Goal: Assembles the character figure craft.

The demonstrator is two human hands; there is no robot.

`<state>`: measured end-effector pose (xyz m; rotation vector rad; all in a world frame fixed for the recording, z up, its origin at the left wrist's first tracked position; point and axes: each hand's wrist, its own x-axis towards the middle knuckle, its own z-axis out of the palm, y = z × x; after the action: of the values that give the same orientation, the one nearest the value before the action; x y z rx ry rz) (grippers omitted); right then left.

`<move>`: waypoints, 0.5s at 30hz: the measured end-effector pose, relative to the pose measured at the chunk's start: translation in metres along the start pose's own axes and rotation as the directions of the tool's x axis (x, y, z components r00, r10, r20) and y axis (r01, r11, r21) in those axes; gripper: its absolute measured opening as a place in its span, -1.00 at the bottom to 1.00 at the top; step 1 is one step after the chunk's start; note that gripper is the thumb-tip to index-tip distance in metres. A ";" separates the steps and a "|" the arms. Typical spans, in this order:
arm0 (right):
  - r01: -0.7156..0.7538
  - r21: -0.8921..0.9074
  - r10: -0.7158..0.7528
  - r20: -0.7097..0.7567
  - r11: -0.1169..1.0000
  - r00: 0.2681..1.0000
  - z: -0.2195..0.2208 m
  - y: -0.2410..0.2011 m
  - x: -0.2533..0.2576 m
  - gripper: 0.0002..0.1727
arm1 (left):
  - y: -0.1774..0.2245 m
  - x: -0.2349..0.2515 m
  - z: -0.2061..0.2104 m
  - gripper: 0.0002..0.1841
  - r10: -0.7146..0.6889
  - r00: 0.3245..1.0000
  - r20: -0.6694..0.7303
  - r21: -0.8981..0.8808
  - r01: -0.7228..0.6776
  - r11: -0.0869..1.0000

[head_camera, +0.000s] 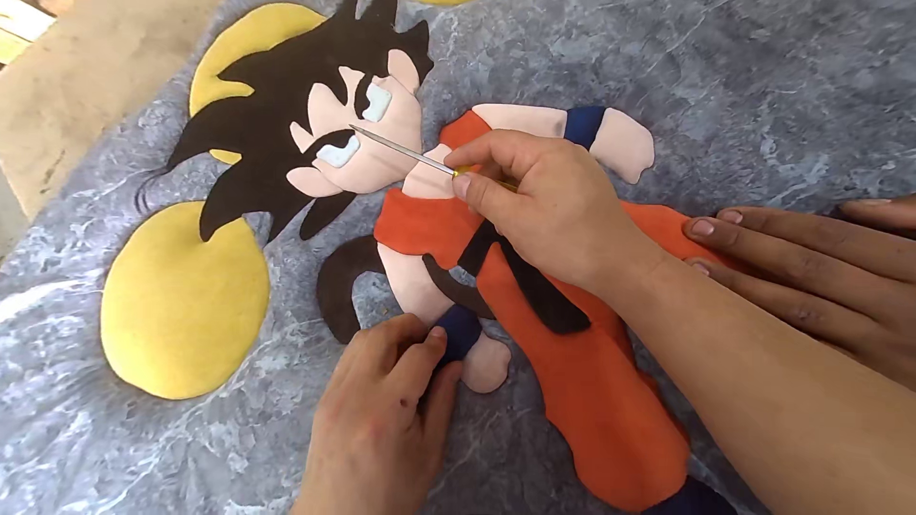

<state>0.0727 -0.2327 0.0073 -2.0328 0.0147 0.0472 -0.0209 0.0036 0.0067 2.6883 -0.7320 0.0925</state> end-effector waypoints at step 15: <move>0.071 -0.089 -0.072 -0.006 0.993 0.997 0.003 -0.001 -0.006 -0.74 | -0.008 0.006 -0.006 -0.72 0.017 0.998 0.062 -0.036 -0.015 0.999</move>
<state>0.0666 -0.2298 0.0069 -2.1208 -0.0554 -0.0073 -0.0117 0.0092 0.0103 2.6626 -0.7671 -0.0007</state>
